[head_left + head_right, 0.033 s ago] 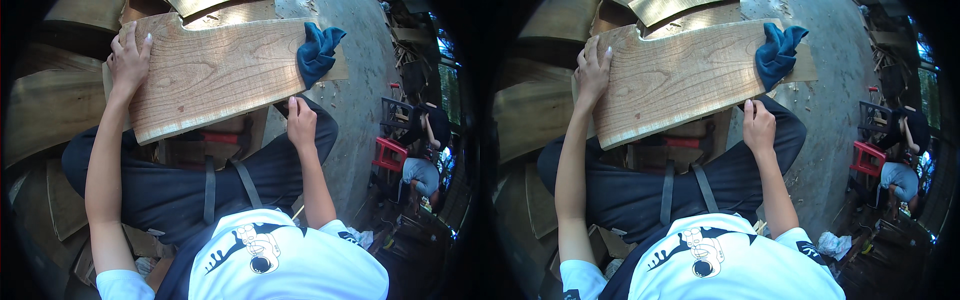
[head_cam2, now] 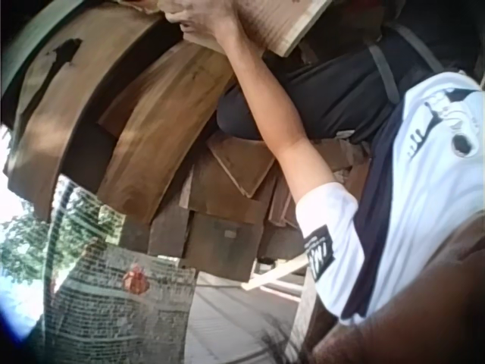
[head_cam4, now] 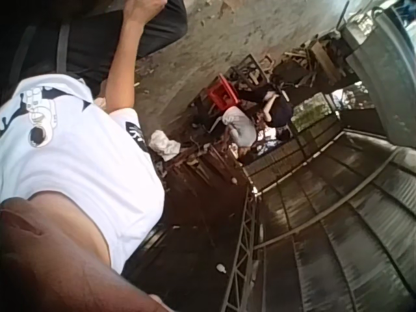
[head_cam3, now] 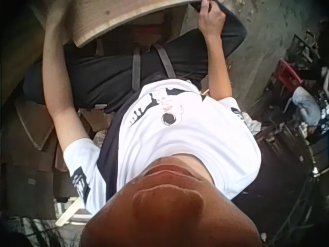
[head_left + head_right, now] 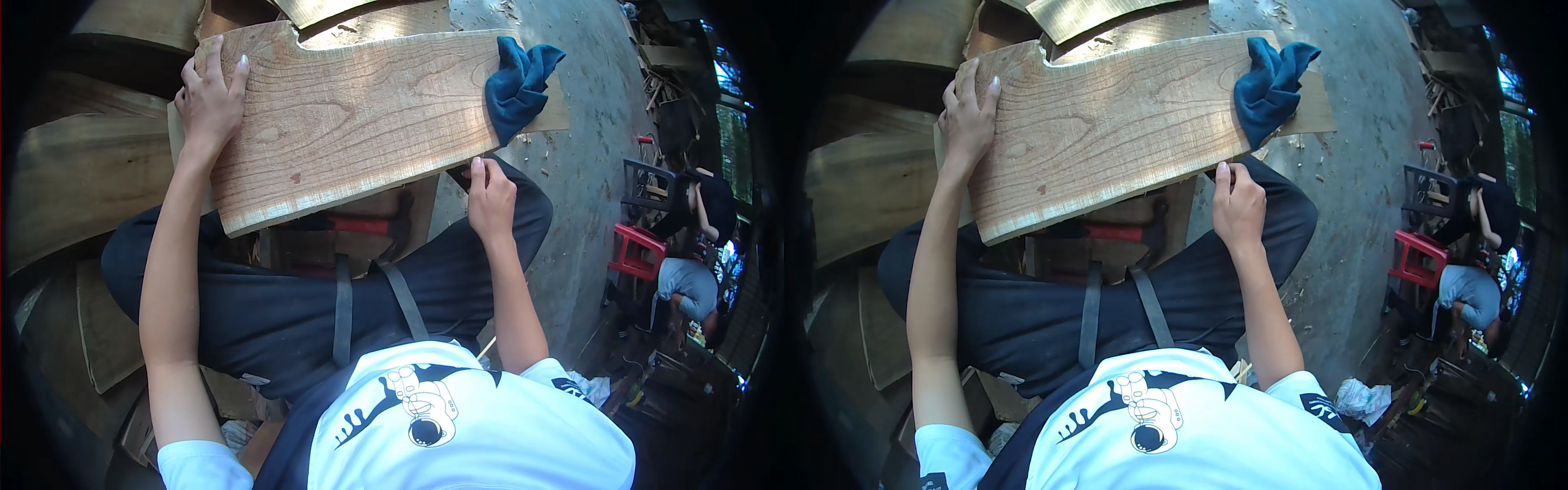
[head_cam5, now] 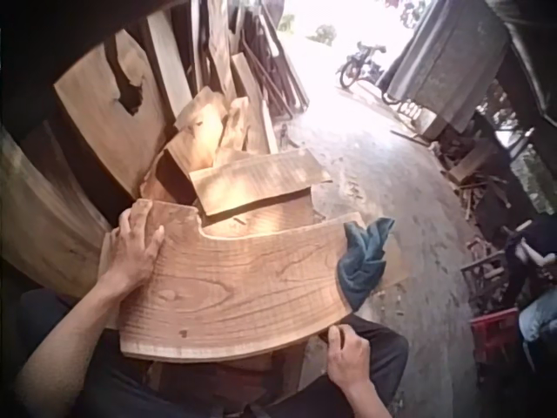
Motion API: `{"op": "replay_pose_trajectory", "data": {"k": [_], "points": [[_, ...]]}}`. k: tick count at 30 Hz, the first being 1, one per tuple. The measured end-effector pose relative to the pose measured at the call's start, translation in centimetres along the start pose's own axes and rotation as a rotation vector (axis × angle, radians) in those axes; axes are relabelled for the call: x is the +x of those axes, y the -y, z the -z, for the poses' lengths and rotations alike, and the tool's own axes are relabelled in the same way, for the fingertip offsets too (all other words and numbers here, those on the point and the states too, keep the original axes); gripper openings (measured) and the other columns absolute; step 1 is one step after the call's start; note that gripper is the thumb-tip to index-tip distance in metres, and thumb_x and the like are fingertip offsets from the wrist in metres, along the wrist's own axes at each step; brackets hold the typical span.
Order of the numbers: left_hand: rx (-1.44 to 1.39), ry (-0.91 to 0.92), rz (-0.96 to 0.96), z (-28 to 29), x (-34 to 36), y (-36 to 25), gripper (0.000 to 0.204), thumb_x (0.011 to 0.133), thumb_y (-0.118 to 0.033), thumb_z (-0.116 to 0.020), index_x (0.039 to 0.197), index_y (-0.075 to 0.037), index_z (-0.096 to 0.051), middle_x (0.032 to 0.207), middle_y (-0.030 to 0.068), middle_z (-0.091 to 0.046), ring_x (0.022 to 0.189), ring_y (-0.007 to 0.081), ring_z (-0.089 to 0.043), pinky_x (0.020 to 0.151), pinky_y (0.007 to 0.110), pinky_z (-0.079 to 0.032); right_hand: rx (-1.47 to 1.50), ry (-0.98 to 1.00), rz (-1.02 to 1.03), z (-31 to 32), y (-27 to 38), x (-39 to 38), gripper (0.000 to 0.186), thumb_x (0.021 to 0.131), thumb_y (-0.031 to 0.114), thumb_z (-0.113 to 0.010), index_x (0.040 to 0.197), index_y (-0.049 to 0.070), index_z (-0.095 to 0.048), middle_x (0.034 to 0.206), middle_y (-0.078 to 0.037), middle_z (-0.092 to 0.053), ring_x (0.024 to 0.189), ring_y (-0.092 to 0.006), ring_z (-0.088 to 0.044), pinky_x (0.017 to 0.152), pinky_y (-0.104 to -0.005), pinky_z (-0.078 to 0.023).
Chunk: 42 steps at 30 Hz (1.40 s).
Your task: Cleaning, chiseling, and hammering a piece of wood slab in a workshop environment.
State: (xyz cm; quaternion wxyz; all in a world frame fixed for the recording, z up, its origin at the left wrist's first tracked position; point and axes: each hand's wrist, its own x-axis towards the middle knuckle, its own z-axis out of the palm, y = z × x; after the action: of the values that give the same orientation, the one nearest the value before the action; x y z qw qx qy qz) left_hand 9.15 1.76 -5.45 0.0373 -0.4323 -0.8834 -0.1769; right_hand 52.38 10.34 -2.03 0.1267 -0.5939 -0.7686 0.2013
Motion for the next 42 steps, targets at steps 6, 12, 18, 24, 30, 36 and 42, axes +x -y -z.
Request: {"op": "replay_pose_trajectory", "data": {"k": [6, 12, 18, 24, 30, 36, 42], "points": [[0.017, -0.004, -0.002, -0.1, -0.1, 0.2, 0.069, 0.107, -0.059, -0.043, 0.163, -0.020, -0.036, 0.155, 0.0325, -0.039, 0.137, 0.0448, -0.054, 0.119, 0.061, -0.030, 0.158, -0.008, -0.024, -1.1, 1.3, -0.6, 0.037, 0.107, 0.025, -0.052, 0.086, -0.001, -0.068, 0.077, -0.019, -0.073, 0.075, -0.0399, -0.073, 0.071, -0.0480, -0.055], [0.024, -0.007, -0.007, -0.2, -0.1, 0.2, 0.070, 0.107, -0.059, -0.042, 0.164, -0.019, -0.035, 0.155, 0.0342, -0.038, 0.138, 0.0457, -0.053, 0.120, 0.063, -0.028, 0.222, -0.062, -0.026, -1.4, 1.4, -0.5, 0.035, 0.107, 0.019, -0.053, 0.086, -0.003, -0.068, 0.074, -0.013, -0.072, 0.067, -0.0251, -0.069, 0.065, -0.0382, -0.052], [0.014, -0.010, -0.018, -0.3, -0.1, 0.5, 0.070, 0.107, -0.059, -0.043, 0.164, -0.019, -0.035, 0.155, 0.0340, -0.038, 0.138, 0.0453, -0.053, 0.119, 0.062, -0.029, 0.274, -0.076, 0.009, -1.8, 0.8, -0.6, 0.034, 0.108, 0.017, -0.056, 0.085, -0.004, -0.069, 0.073, -0.008, -0.073, 0.060, -0.0095, -0.061, 0.059, -0.0302, -0.048], [-0.007, -0.014, -0.018, -0.3, 0.0, 0.4, 0.070, 0.107, -0.058, -0.043, 0.164, -0.019, -0.036, 0.155, 0.0336, -0.039, 0.138, 0.0448, -0.053, 0.119, 0.061, -0.030, 0.340, -0.089, -0.002, -2.0, 0.6, -0.6, 0.036, 0.109, 0.018, -0.056, 0.084, -0.004, -0.069, 0.073, -0.006, -0.073, 0.058, -0.0066, -0.059, 0.056, -0.0270, -0.046], [0.005, -0.012, -0.015, -0.2, -0.1, 0.5, 0.069, 0.107, -0.059, -0.042, 0.164, -0.019, -0.036, 0.154, 0.0332, -0.040, 0.139, 0.0442, -0.052, 0.118, 0.061, -0.030, 0.359, -0.060, -0.077, -1.4, 0.5, -0.3, 0.034, 0.106, 0.019, -0.057, 0.086, -0.004, -0.070, 0.071, -0.012, -0.073, 0.063, -0.0187, -0.070, 0.063, -0.0327, -0.052], [-0.013, -0.020, -0.028, -0.3, -0.1, 0.4, 0.069, 0.107, -0.059, -0.042, 0.163, -0.019, -0.037, 0.154, 0.0334, -0.040, 0.139, 0.0444, -0.051, 0.118, 0.060, -0.031, 0.340, -0.038, -0.122, -1.7, 0.8, -0.2, 0.041, 0.107, 0.027, -0.056, 0.084, -0.005, -0.071, 0.072, -0.013, -0.073, 0.064, -0.0225, -0.070, 0.065, -0.0361, -0.053], [-0.002, -0.017, -0.023, -0.1, -0.2, 0.4, 0.070, 0.107, -0.059, -0.043, 0.163, -0.018, -0.037, 0.154, 0.0334, -0.040, 0.139, 0.0447, -0.051, 0.118, 0.060, -0.031, 0.241, -0.038, -0.108, -1.6, 1.8, 0.1, 0.041, 0.108, 0.026, -0.056, 0.085, -0.005, -0.071, 0.071, -0.012, -0.073, 0.064, -0.0204, -0.068, 0.064, -0.0352, -0.052]]}}
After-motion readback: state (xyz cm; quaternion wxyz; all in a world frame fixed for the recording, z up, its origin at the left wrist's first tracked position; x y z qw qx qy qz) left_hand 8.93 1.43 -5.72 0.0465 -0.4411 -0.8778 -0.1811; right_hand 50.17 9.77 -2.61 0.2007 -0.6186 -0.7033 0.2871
